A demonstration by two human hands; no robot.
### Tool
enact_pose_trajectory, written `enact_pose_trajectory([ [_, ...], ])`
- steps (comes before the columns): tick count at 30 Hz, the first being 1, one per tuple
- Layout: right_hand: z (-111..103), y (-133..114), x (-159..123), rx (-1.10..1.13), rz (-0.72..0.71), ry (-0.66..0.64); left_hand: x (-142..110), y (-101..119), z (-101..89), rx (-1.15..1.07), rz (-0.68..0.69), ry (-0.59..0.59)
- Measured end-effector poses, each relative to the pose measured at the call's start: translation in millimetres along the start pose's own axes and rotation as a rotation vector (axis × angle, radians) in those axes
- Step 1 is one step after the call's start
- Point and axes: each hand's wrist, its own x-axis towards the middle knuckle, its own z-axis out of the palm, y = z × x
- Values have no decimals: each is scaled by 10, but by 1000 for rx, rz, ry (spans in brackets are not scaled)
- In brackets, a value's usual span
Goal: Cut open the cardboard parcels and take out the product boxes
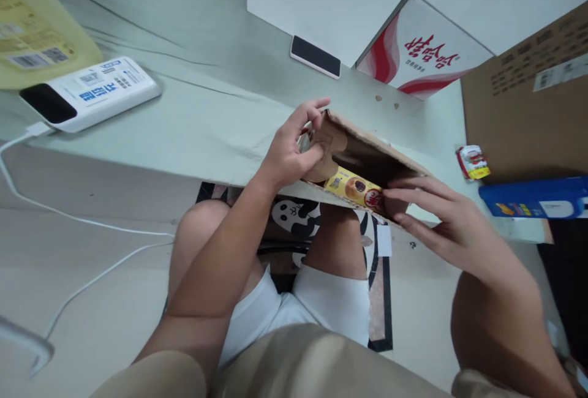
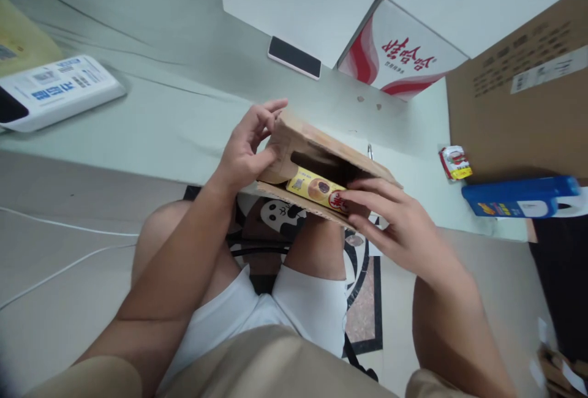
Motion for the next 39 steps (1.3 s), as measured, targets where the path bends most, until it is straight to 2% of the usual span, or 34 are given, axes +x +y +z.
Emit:
enact_pose_trajectory([
  [3, 36, -35, -21, -110, -14, -38, 9, 80, -37, 7, 35, -39],
  [7, 107, -28, -17, -133, -11, -91, 20, 209, -75, -2, 121, -159],
  [9, 128, -27, 12, -152, 0, -116, 27, 235, -76, -12, 148, -178],
  [14, 127, -22, 86, -219, -76, -125, 40, 190, -48, 0, 212, -141],
  [17, 47, -24, 60, -266, -148, -54, 47, 156, -28, 35, 237, -84],
  [19, -42, -29, 12, -327, -145, 29, 54, 134, -22, 29, 234, -47],
  [22, -170, -31, -65, -511, -4, 96, 69, 94, -25, -43, 203, 10],
  [25, -220, -47, -89, -688, 262, -67, 75, 65, -24, -116, 161, 59],
  [27, -201, -82, -61, -705, 384, -172, 71, 66, -21, -168, 127, 85],
  [29, -149, -124, -1, -645, 393, -165, 64, 82, -22, -237, 74, 107],
  [31, -75, -139, 86, -536, 326, -152, 59, 100, -33, -295, 23, 120],
  [34, 31, -74, 245, -457, 282, -262, 59, 113, -61, -278, 45, 111],
  [36, 64, 1, 347, -482, 320, -332, 62, 111, -76, -240, 79, 77],
  [39, 52, 71, 455, -539, 411, -369, 64, 99, -76, -257, 43, 60],
])
